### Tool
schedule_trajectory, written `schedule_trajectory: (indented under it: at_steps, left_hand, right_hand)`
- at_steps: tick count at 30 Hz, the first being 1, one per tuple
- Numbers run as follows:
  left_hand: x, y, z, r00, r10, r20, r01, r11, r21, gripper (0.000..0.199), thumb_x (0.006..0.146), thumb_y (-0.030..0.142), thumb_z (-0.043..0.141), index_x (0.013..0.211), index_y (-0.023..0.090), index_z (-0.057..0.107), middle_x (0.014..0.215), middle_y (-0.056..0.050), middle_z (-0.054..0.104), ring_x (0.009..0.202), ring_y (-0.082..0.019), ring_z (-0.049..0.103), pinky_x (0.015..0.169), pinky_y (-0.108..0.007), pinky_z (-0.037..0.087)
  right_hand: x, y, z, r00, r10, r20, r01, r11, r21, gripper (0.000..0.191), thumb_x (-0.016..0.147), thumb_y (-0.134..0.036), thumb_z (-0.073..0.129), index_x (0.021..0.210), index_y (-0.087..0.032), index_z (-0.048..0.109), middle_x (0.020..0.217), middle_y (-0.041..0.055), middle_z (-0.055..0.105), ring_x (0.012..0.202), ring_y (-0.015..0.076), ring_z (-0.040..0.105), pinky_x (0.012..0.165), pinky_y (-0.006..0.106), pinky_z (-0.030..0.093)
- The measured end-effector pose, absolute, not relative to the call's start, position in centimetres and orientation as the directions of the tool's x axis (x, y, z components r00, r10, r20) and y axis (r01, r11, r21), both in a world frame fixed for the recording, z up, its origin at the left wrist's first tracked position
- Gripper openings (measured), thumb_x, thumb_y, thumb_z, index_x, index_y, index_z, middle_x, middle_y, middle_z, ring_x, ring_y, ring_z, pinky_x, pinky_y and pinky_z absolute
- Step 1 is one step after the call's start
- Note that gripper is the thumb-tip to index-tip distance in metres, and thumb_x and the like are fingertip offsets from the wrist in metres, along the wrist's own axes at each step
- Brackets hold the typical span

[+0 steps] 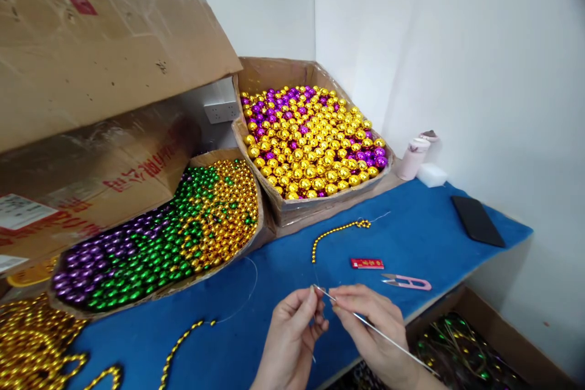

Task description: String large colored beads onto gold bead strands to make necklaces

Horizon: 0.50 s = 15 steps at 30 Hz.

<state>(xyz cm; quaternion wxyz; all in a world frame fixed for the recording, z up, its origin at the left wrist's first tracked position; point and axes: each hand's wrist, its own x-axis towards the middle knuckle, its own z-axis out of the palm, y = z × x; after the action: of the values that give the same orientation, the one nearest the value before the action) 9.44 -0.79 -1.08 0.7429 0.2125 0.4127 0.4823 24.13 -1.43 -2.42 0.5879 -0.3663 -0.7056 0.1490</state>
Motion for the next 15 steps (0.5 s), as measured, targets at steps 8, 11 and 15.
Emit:
schedule_trajectory:
  at_steps: [8,11,15]
  left_hand:
    - [9.47,-0.82,-1.05,0.197,0.893,-0.405,-0.548,0.443,0.710,0.019,0.072,0.028,0.073,0.078,0.011,0.070,0.070,-0.002,0.056,0.061,-0.008,0.050,0.058,-0.020,0.046]
    - [9.46,-0.80,-1.00,0.197,0.890,-0.412,-0.551,0.448,0.704,0.019,0.070,0.029,0.074,0.079,0.011,0.070,0.069,-0.002,0.057,0.060,-0.008,0.050,0.058,-0.020,0.046]
    - [9.50,-0.71,-0.98,0.198,0.884,-0.424,-0.561,0.457,0.691,0.021,0.069,0.029,0.075,0.079,0.011,0.070,0.070,-0.002,0.057,0.060,-0.007,0.050,0.058,-0.020,0.046]
  right_hand:
    - [24.23,-1.61,-2.58,-0.059,0.710,0.702,0.329,0.678,-0.657,0.030,0.079,-0.003,0.062,0.102,-0.022,0.063,0.095,0.0031,0.071,0.088,0.0166,0.067,0.078,0.029,0.054]
    - [24.15,-1.66,-2.49,-0.060,0.707,0.705,0.331,0.680,-0.654,0.029,0.079,-0.004,0.062,0.101,-0.022,0.063,0.094,0.0033,0.072,0.088,0.0169,0.067,0.078,0.029,0.055]
    - [23.97,-1.63,-2.27,-0.046,0.704,0.709,0.328,0.681,-0.655,0.025,0.079,-0.005,0.062,0.098,-0.021,0.064,0.091,0.0035,0.072,0.085,0.0169,0.068,0.076,0.029,0.056]
